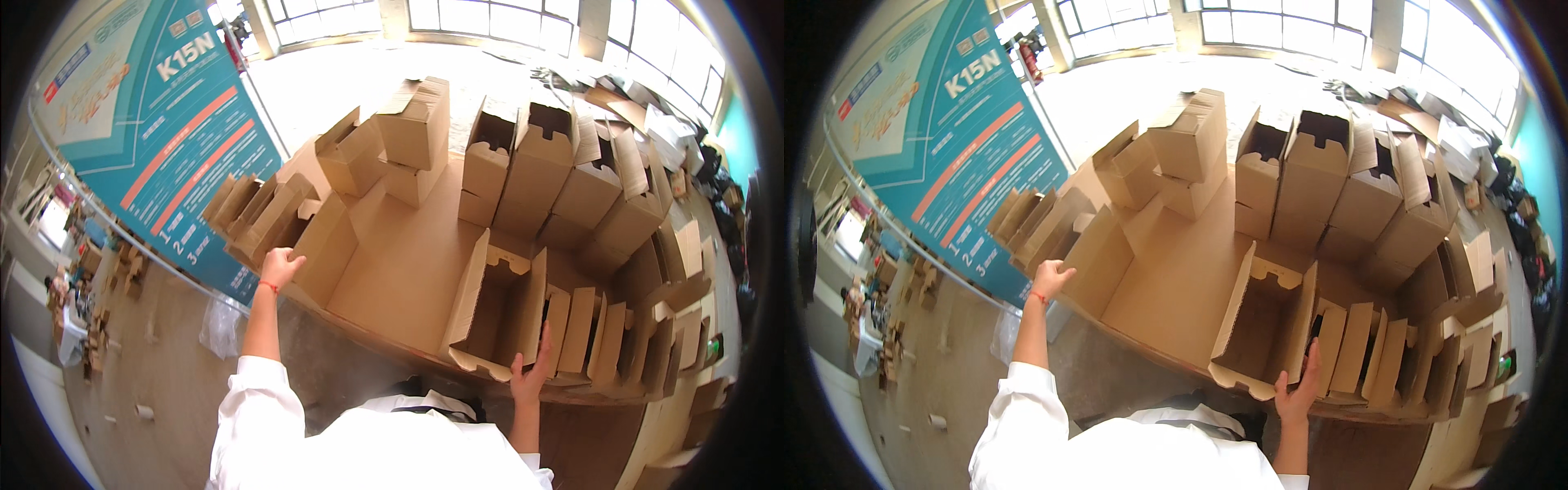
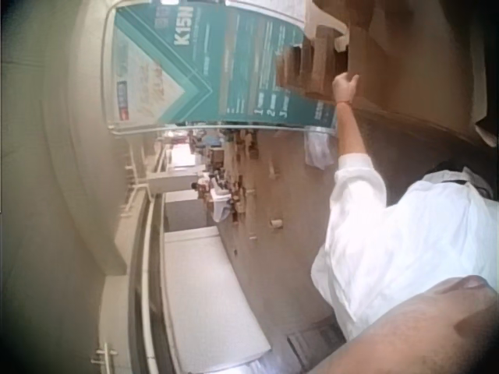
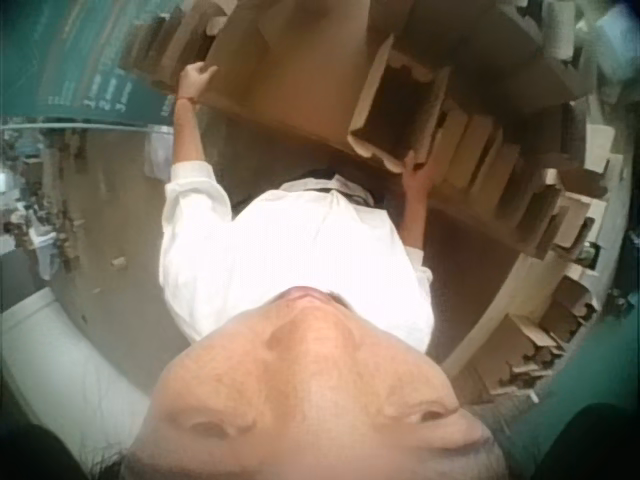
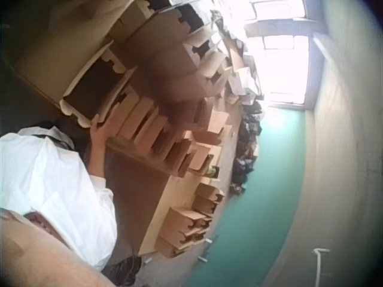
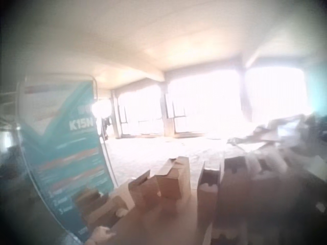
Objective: The person places bottles into cardboard packaging. The person picks up individual plastic bottles and inserts them into the slots of cardboard inserts arranged on a table.
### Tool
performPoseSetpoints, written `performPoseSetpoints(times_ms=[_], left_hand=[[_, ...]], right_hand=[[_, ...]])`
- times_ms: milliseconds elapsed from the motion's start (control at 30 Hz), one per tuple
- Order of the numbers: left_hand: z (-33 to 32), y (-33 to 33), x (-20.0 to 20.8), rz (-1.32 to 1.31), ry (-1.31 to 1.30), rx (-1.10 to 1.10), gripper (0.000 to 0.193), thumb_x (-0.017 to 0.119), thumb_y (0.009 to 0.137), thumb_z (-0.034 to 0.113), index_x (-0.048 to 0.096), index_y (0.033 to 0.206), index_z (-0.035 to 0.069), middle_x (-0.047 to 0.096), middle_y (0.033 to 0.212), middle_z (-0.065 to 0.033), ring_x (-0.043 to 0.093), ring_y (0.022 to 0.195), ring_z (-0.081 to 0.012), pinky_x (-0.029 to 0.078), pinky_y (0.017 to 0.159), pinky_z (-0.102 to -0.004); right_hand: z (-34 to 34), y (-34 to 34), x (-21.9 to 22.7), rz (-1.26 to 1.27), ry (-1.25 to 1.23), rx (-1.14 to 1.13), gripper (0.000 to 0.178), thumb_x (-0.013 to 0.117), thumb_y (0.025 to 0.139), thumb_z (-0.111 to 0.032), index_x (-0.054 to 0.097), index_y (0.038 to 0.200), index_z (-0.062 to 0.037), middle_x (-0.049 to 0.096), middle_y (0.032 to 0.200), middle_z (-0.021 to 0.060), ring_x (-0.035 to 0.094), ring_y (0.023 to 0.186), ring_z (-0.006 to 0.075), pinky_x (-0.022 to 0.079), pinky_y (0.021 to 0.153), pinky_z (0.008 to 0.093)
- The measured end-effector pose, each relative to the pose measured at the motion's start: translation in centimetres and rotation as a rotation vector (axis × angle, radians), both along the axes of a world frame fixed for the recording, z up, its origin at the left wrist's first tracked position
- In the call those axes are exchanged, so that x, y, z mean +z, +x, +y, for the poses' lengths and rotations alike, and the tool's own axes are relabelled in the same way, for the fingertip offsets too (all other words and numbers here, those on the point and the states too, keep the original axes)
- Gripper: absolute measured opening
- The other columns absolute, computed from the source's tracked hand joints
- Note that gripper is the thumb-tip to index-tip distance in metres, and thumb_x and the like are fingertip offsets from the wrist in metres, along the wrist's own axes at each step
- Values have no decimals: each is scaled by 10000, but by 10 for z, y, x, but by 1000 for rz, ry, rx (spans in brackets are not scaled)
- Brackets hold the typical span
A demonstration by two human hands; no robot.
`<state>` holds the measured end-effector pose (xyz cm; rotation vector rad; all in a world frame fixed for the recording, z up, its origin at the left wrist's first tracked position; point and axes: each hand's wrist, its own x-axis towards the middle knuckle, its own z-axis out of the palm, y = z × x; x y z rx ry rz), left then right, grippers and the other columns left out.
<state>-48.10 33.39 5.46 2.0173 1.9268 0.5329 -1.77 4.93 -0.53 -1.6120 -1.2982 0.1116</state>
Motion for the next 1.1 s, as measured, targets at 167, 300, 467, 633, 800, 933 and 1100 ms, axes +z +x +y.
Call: performPoseSetpoints(times_ms=[167,300,467,633,800,933,1100], left_hand=[[-17,45,-1,-74,162,-249,300,707,777,255,604,736,-24,591,722,-188,597,685,-357,451,596,-419],[-44,73,9,-242,122,-366,296,717,795,222,595,732,-40,517,613,-163,514,544,-239,399,534,-364],[-26,59,1,-267,-39,-414,450,392,1008,332,643,1092,-32,624,1190,-177,534,1170,-326,414,1001,-376],[-15,53,6,13,-114,-330,368,453,944,337,694,844,77,694,803,-135,658,812,-330,508,752,-422],[-46,68,36,470,-404,-449,274,507,865,279,713,873,98,706,833,-126,685,824,-291,530,765,-407],[-37,86,10,796,-438,-543,350,535,839,365,727,994,116,706,992,-146,675,954,-305,532,819,-410],[9,57,-48,702,-708,-635,506,562,842,526,693,1069,93,698,1064,-129,676,963,-278,537,810,-386]], right_hand=[[4,1,0,-96,-37,-34,623,571,821,-124,402,1411,-18,428,1428,217,460,1284,363,364,1063,419],[5,-1,2,3,-59,-12,573,571,827,-162,461,1369,-9,441,1415,218,459,1285,372,368,1058,426],[7,0,2,-60,-62,-50,552,576,825,-158,485,1346,-2,464,1390,217,484,1256,369,384,1042,424],[7,1,1,-45,-56,-65,549,588,810,-148,498,1331,0,477,1378,210,495,1245,362,395,1034,415],[3,2,1,-28,-83,-71,558,606,790,-145,505,1317,6,482,1372,211,503,1236,366,407,1027,419],[4,4,1,-27,-87,-54,571,619,777,-149,503,1315,5,499,1350,222,515,1221,385,422,1012,421],[5,4,4,-46,-63,-30,567,634,787,-166,506,1312,5,505,1344,224,530,1201,390,445,988,413]])
